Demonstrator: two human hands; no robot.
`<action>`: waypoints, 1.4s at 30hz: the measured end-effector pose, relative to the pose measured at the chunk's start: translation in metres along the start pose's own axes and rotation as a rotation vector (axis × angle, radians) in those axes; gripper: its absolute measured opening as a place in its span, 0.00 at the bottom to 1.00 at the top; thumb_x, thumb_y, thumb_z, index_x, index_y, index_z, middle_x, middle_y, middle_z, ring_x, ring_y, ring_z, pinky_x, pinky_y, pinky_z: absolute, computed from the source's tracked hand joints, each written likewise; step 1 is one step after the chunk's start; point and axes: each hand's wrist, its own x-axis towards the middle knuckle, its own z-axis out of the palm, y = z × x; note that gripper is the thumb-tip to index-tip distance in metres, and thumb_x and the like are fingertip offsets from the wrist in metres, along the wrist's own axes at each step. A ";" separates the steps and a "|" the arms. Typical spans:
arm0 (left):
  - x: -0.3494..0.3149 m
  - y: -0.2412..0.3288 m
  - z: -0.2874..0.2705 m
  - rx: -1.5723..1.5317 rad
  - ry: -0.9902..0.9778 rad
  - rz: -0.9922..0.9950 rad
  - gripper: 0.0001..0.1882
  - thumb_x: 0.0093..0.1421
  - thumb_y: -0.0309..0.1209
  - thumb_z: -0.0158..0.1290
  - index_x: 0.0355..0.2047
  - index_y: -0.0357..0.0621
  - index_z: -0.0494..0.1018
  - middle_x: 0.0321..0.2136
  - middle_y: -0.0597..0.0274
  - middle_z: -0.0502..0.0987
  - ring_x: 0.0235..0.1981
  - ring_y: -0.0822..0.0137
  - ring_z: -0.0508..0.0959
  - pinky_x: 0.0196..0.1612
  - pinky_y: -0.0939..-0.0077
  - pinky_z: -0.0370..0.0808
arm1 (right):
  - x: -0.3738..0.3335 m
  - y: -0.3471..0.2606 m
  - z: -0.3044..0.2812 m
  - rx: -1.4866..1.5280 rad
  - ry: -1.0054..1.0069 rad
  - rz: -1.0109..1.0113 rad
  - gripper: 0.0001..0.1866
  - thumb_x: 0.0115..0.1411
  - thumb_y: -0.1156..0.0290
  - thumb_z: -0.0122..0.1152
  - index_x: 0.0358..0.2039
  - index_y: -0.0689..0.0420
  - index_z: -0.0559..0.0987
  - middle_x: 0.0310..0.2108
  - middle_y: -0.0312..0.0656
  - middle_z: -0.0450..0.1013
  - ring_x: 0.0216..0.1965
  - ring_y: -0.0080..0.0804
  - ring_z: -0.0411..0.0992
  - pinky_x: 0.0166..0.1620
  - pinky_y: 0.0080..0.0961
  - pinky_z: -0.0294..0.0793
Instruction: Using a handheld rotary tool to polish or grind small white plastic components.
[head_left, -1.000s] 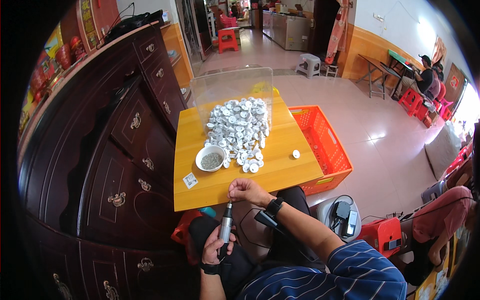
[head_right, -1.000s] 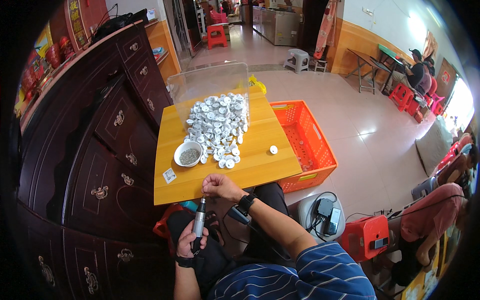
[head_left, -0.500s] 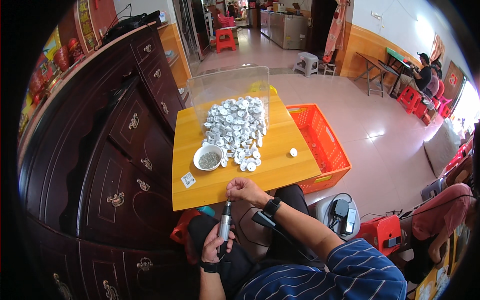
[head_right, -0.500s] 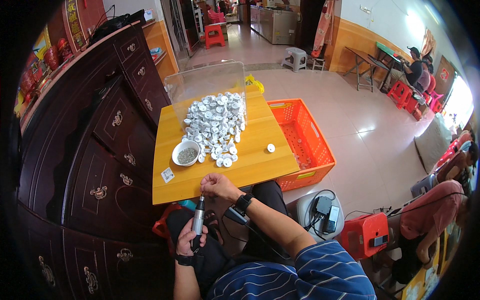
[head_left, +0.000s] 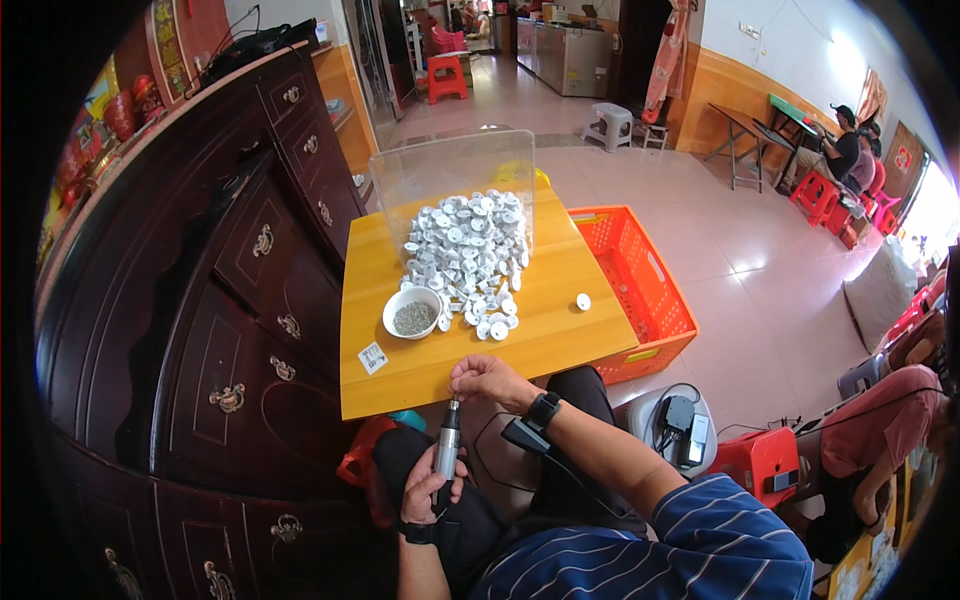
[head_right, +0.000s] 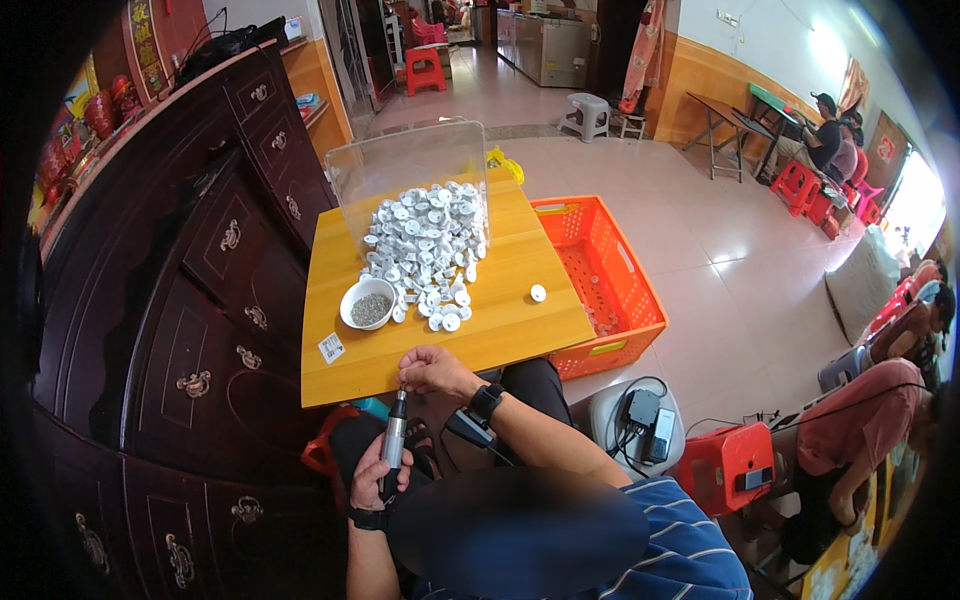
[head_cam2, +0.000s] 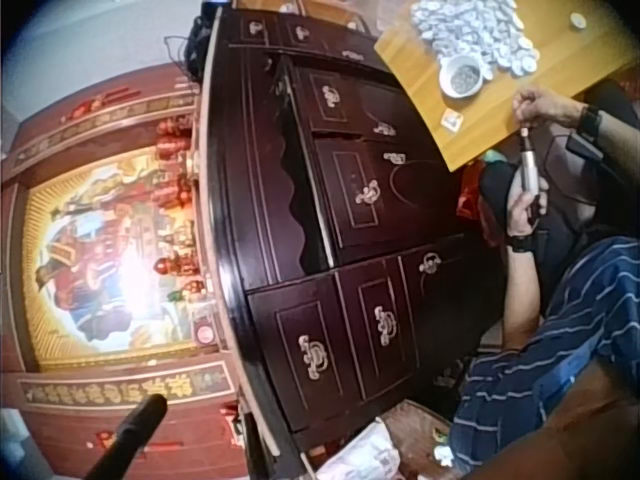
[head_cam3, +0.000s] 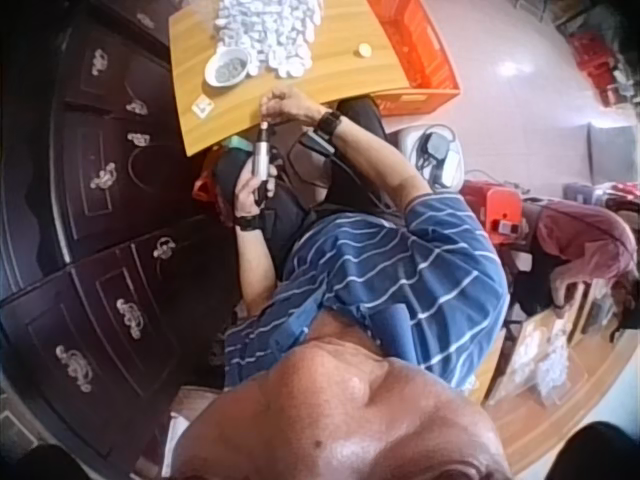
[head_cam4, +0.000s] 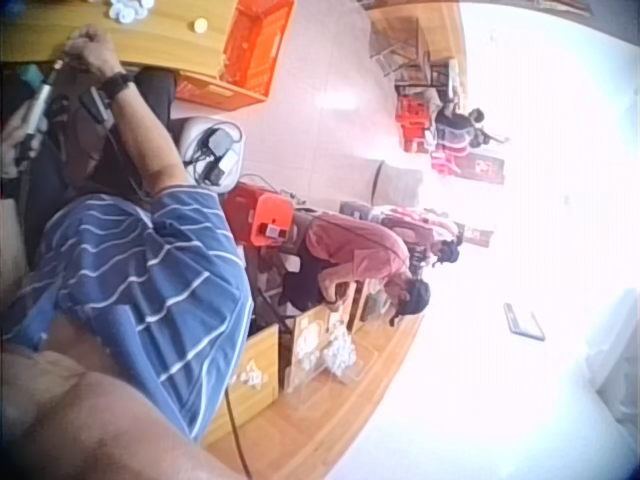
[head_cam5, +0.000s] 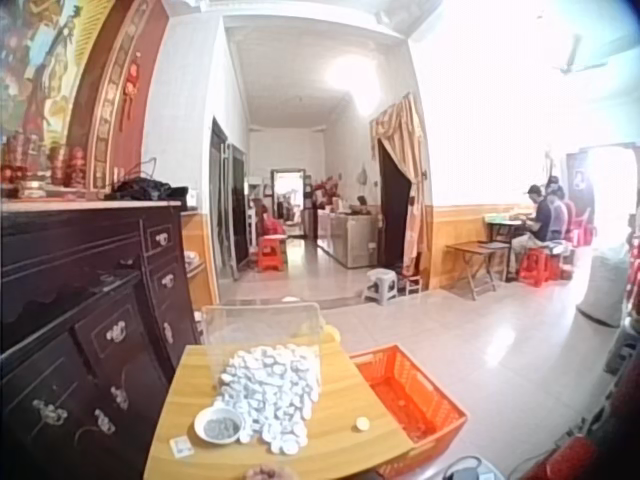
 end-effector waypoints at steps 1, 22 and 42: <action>0.000 0.000 0.000 0.009 0.006 -0.001 0.36 0.58 0.39 0.58 0.60 0.31 0.59 0.39 0.55 0.76 0.29 0.69 0.76 0.29 0.79 0.74 | -0.001 0.001 0.001 -0.002 -0.012 -0.020 0.09 0.63 0.74 0.64 0.42 0.56 0.75 0.35 0.37 0.81 0.32 0.22 0.79 0.35 0.16 0.79; 0.002 -0.003 -0.008 -0.007 -0.001 -0.009 0.41 0.57 0.38 0.59 0.66 0.36 0.54 0.40 0.54 0.75 0.30 0.70 0.76 0.31 0.79 0.74 | -0.002 0.003 0.005 0.041 0.017 -0.055 0.05 0.67 0.69 0.61 0.41 0.54 0.78 0.35 0.33 0.79 0.33 0.18 0.75 0.37 0.15 0.75; 0.000 -0.001 -0.008 0.001 0.004 -0.007 0.40 0.59 0.38 0.59 0.66 0.38 0.54 0.40 0.56 0.76 0.30 0.71 0.77 0.31 0.80 0.74 | 0.001 -0.005 -0.003 -0.017 0.008 -0.056 0.07 0.63 0.72 0.63 0.42 0.56 0.78 0.35 0.34 0.78 0.34 0.20 0.76 0.40 0.20 0.78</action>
